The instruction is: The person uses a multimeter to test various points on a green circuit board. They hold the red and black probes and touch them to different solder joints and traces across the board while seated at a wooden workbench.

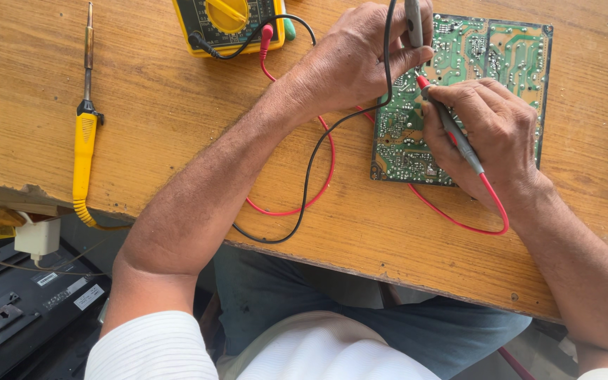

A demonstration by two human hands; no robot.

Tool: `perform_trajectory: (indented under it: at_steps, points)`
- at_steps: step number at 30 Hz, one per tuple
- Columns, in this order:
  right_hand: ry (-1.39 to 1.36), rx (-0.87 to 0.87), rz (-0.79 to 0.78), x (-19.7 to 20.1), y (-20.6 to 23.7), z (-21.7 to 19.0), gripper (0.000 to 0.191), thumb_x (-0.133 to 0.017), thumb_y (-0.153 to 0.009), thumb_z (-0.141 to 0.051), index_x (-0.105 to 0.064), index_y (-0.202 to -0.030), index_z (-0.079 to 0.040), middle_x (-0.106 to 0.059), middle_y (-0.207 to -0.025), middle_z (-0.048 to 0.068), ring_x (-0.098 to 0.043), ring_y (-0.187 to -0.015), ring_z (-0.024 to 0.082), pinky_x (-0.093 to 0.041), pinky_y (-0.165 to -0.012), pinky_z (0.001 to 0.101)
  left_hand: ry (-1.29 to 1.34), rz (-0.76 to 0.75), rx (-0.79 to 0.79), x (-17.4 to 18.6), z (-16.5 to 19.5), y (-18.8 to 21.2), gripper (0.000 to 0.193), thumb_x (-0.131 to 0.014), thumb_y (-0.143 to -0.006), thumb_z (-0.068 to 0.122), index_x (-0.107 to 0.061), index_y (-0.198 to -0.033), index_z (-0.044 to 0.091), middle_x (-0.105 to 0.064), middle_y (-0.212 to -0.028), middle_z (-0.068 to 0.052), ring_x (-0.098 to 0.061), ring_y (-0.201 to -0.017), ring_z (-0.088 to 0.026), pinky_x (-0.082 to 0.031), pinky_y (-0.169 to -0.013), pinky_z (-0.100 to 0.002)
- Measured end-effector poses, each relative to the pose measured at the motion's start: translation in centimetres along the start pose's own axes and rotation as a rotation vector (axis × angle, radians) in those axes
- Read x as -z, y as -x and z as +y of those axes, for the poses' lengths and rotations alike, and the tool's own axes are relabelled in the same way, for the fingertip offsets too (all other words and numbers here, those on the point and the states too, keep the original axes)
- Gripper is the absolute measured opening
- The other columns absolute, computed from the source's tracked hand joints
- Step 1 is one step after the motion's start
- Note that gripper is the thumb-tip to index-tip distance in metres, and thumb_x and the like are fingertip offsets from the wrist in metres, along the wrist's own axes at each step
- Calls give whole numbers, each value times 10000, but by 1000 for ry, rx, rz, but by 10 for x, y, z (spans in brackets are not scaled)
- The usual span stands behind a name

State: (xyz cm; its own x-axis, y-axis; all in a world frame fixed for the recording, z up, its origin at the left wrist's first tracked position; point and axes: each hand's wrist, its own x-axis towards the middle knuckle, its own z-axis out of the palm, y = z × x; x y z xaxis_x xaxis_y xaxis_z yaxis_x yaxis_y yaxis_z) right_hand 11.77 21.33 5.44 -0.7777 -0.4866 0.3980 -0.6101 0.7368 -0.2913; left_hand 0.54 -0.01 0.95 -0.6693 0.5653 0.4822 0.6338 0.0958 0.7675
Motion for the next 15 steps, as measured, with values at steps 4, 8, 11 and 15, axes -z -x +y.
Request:
perform_trajectory:
  at_steps: [4,8,11,15]
  points:
    - [13,-5,0,0,-1,-1,107,-767,-1056,-34,-693,-1122,5,-748,-1032,128,-737,-954,270,-587,-814,364,-5,1,6,0,1,0,183,-773,-1035,181,-635,-1029,61,-643,-780,-38,-689,-719,-149,-550,-642,-333]
    - [20,2,10,1,-2,-3,97,-757,-1056,-28,-689,-1118,4,-744,-1024,127,-740,-961,271,-591,-819,363,-8,-10,3,-1,2,-2,176,-771,-1032,168,-632,-1020,60,-642,-763,-42,-686,-700,-160,-541,-632,-345]
    - [11,30,42,0,-2,-3,121,-747,-978,5,-683,-1079,24,-732,-966,144,-737,-918,297,-589,-773,390,-7,-15,-1,0,2,-2,179,-775,-1030,169,-635,-1024,58,-627,-756,-56,-674,-691,-170,-532,-633,-351]
    - [9,-4,12,-2,1,0,85,-760,-1080,-28,-690,-1118,2,-745,-1005,120,-746,-949,255,-592,-812,351,15,-9,10,0,3,-1,173,-772,-1032,165,-635,-1028,61,-634,-766,-55,-677,-699,-182,-530,-634,-354]
